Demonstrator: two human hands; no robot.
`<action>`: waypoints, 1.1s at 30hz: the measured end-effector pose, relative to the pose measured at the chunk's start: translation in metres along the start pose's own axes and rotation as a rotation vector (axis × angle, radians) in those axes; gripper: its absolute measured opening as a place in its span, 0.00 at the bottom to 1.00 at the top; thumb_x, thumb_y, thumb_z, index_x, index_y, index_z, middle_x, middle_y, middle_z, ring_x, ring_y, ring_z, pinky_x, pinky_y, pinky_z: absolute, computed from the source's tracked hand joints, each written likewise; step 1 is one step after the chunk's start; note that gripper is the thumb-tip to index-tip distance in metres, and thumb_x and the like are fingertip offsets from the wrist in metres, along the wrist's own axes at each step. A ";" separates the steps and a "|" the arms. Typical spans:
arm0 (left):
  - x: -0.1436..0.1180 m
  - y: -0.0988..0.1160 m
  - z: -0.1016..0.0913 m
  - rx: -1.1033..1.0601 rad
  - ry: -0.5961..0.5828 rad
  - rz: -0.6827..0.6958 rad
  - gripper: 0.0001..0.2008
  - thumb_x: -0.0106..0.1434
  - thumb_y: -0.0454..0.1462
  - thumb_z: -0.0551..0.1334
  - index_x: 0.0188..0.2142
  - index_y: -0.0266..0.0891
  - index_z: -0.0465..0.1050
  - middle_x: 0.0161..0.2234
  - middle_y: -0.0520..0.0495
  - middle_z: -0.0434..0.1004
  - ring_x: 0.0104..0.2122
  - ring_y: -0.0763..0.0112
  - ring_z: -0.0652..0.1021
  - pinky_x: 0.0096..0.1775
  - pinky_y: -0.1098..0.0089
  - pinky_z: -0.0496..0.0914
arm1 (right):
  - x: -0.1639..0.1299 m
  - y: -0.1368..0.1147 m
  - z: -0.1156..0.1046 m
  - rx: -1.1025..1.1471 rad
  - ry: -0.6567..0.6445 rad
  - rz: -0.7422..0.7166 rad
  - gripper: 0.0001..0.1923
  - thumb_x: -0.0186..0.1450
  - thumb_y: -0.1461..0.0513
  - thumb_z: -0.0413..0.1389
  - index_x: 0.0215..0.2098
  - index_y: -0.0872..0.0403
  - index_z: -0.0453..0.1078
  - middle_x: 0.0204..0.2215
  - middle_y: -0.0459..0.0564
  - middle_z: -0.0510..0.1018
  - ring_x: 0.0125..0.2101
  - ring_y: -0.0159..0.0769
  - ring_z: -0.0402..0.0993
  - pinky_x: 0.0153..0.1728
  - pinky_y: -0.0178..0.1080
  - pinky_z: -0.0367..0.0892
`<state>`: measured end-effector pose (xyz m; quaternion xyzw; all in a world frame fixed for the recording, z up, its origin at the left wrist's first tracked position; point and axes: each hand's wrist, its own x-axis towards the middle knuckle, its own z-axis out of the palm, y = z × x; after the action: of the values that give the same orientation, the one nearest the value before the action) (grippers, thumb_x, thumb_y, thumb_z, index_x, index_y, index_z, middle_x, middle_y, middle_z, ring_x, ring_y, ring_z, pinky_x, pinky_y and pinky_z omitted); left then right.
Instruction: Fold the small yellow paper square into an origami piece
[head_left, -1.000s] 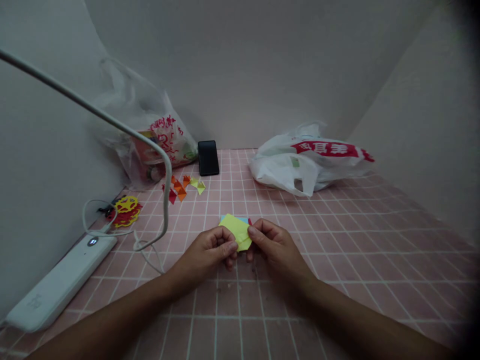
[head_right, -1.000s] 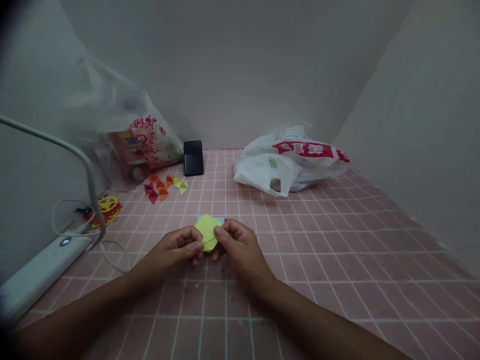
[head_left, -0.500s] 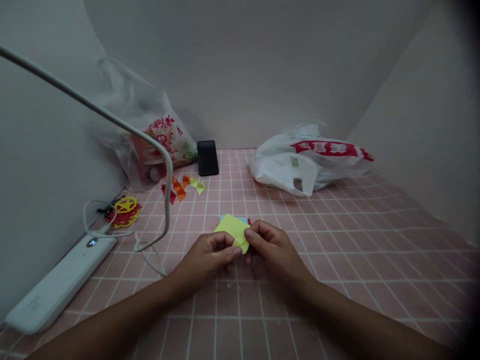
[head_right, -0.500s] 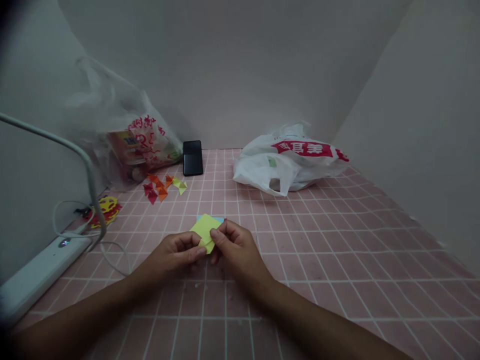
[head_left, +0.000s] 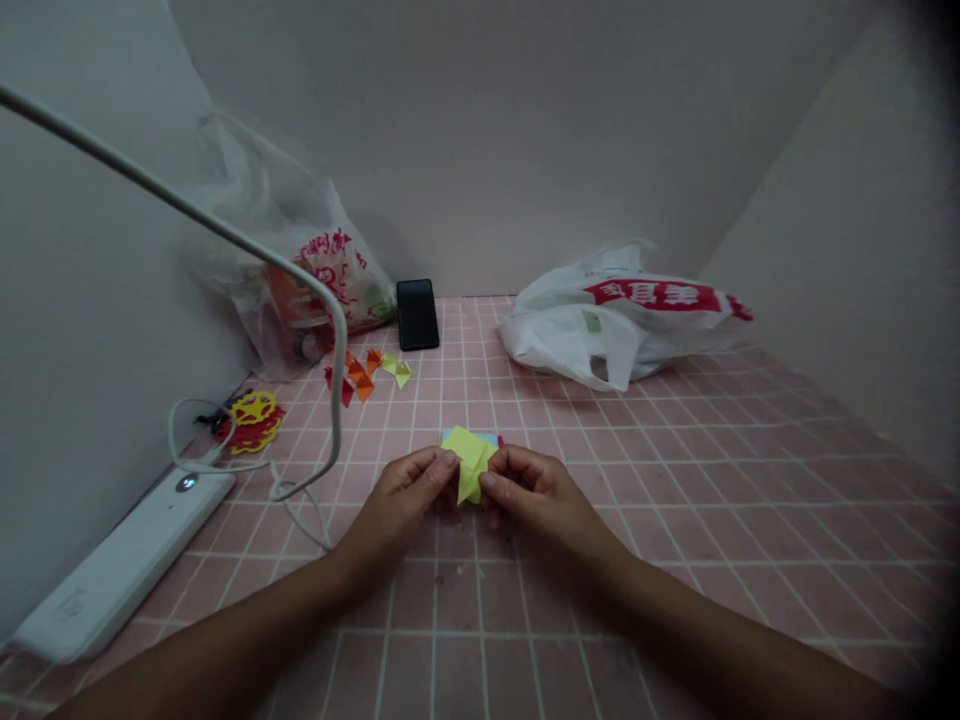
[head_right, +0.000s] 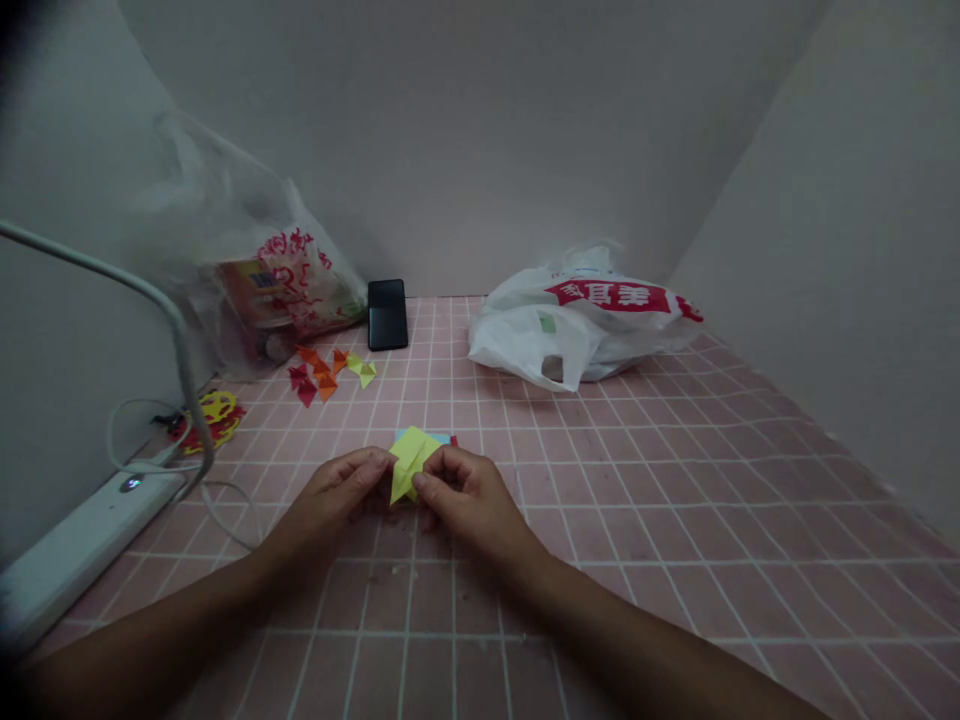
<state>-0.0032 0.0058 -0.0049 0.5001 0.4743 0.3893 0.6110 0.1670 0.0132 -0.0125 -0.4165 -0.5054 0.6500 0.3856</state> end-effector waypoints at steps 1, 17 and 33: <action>0.000 0.000 0.000 0.009 0.019 -0.002 0.16 0.63 0.48 0.59 0.28 0.37 0.70 0.22 0.53 0.70 0.24 0.73 0.70 0.29 0.72 0.62 | 0.000 -0.001 0.000 -0.011 -0.005 0.002 0.12 0.59 0.56 0.58 0.25 0.53 0.62 0.16 0.41 0.69 0.16 0.28 0.62 0.19 0.32 0.55; 0.001 0.007 0.000 0.052 -0.038 0.019 0.14 0.64 0.44 0.59 0.27 0.37 0.71 0.19 0.53 0.73 0.21 0.75 0.72 0.29 0.72 0.65 | 0.003 0.008 -0.003 -0.066 -0.013 -0.018 0.10 0.61 0.57 0.56 0.26 0.53 0.62 0.16 0.42 0.69 0.16 0.28 0.62 0.18 0.32 0.54; 0.000 0.011 0.000 0.046 -0.022 -0.023 0.10 0.59 0.41 0.64 0.27 0.35 0.73 0.19 0.54 0.74 0.21 0.76 0.72 0.30 0.74 0.65 | 0.000 0.003 -0.005 -0.043 -0.082 -0.051 0.12 0.63 0.56 0.56 0.26 0.54 0.63 0.18 0.43 0.69 0.18 0.28 0.64 0.21 0.33 0.56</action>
<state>-0.0032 0.0076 0.0063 0.5128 0.4824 0.3656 0.6088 0.1713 0.0144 -0.0159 -0.3848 -0.5450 0.6454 0.3720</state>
